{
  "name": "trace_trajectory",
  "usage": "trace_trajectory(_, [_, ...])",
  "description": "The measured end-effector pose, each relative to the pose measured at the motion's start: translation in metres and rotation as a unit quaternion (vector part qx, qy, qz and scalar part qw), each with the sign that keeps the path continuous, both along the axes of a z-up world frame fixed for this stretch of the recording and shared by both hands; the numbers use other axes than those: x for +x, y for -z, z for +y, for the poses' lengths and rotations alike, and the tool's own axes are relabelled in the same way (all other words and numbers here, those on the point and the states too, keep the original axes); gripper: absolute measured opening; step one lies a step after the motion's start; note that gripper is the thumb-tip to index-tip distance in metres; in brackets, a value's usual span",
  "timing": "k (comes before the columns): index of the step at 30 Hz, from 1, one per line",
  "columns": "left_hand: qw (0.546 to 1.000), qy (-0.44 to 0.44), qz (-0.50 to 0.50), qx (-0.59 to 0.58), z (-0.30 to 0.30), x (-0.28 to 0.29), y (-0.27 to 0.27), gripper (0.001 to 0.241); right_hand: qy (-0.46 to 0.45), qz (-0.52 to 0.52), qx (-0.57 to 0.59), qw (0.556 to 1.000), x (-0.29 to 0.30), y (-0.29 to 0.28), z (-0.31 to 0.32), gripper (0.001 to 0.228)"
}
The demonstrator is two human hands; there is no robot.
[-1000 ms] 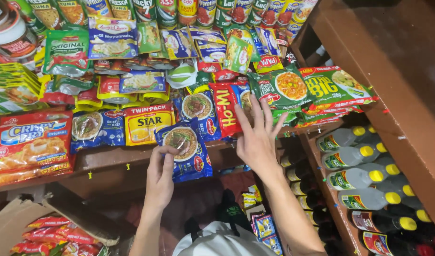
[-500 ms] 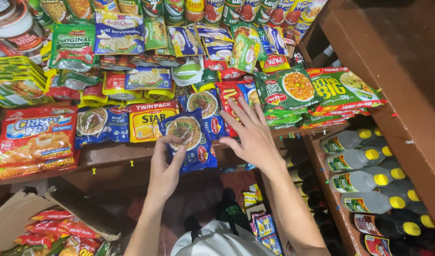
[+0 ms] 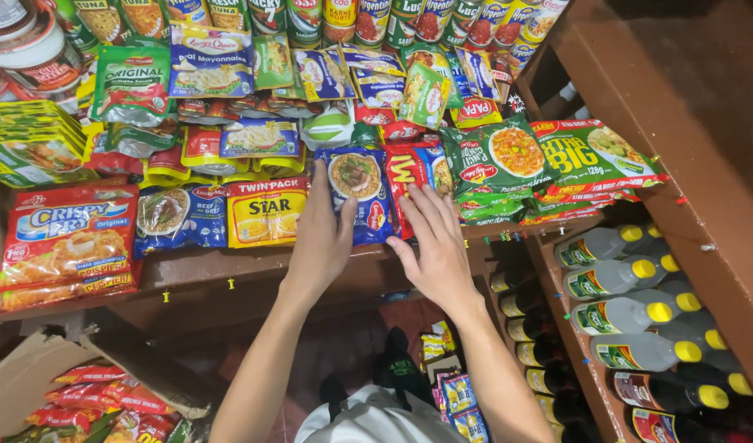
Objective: The person is taking various packets of instant noodles from a cardboard box and arranging them neatly on wooden store shelves.
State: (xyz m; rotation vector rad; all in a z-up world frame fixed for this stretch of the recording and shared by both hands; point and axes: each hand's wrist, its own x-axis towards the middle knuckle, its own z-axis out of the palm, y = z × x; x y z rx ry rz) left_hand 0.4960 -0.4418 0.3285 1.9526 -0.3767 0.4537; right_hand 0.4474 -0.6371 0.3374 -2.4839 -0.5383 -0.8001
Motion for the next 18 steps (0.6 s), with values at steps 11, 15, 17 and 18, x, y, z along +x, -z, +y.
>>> trace_trajectory(11, [0.987, -0.064, -0.086, 0.124, 0.003, -0.010, -0.006, 0.079, -0.013, 0.045, -0.016, 0.999, -0.005, -0.015, -0.001, 0.070])
trace_trajectory(15, [0.972, 0.027, -0.165, 0.164, 0.014, -0.018, -0.023, 0.097, -0.025, 0.038, -0.025, 0.999, -0.002, -0.017, -0.003, 0.082])
trace_trajectory(17, [0.963, 0.027, -0.157, 0.216, 0.013, -0.016, -0.019, 0.098, -0.019, 0.041, -0.032, 0.998, 0.000, -0.014, -0.005, 0.081])
trace_trajectory(18, [0.952, 0.027, -0.150, 0.266, 0.014, -0.015, -0.018, 0.100, -0.013, 0.042, -0.040, 0.998, 0.001, -0.012, -0.005, 0.081])
